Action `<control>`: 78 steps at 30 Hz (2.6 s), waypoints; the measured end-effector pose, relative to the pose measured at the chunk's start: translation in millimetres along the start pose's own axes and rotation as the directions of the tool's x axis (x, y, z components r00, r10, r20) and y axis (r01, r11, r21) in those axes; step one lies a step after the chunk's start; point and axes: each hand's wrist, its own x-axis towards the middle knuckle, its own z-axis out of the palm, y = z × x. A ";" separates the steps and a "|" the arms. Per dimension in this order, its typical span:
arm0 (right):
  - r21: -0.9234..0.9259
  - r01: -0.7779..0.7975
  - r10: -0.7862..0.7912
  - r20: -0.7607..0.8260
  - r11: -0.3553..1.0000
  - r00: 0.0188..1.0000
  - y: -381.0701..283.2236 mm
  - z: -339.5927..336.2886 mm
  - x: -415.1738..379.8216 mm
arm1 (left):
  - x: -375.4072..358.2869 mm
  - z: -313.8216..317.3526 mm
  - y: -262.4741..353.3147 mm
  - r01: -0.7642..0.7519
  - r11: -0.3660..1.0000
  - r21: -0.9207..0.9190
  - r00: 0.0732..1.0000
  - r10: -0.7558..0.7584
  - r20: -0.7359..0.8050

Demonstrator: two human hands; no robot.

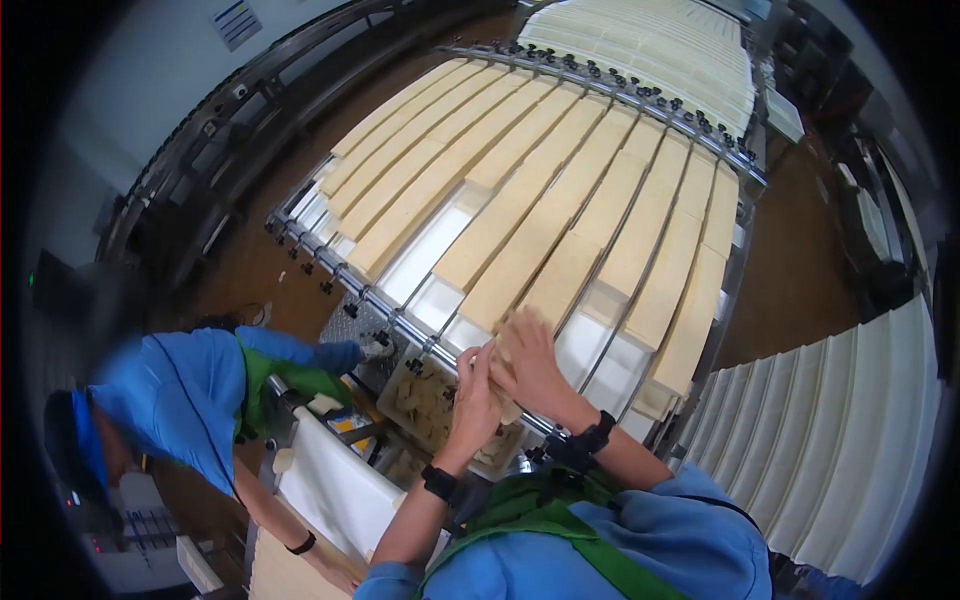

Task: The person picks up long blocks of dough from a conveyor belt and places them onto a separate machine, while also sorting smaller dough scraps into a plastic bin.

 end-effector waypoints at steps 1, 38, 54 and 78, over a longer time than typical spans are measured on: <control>0.142 0.033 -0.045 0.079 0.989 0.996 -5.5 3.7 -6.2 | 1.3 1.9 -7.6 -0.051 0.999 -0.020 0.999 0.050 -0.021; -0.201 0.504 -0.448 0.267 0.840 0.853 -116.8 68.7 -3.1 | -369.6 -103.7 -157.5 0.435 0.851 -0.294 0.156 -0.393 -0.906; 0.476 0.760 -0.865 0.451 0.443 0.222 -528.8 417.0 -105.3 | -474.4 -108.4 -191.0 0.686 0.372 -0.626 -0.374 -0.557 -0.741; 0.314 0.334 -0.452 0.472 0.888 0.757 -340.9 311.4 -13.7 | -428.8 -163.3 -215.2 0.845 0.502 -0.183 0.187 -0.599 -0.778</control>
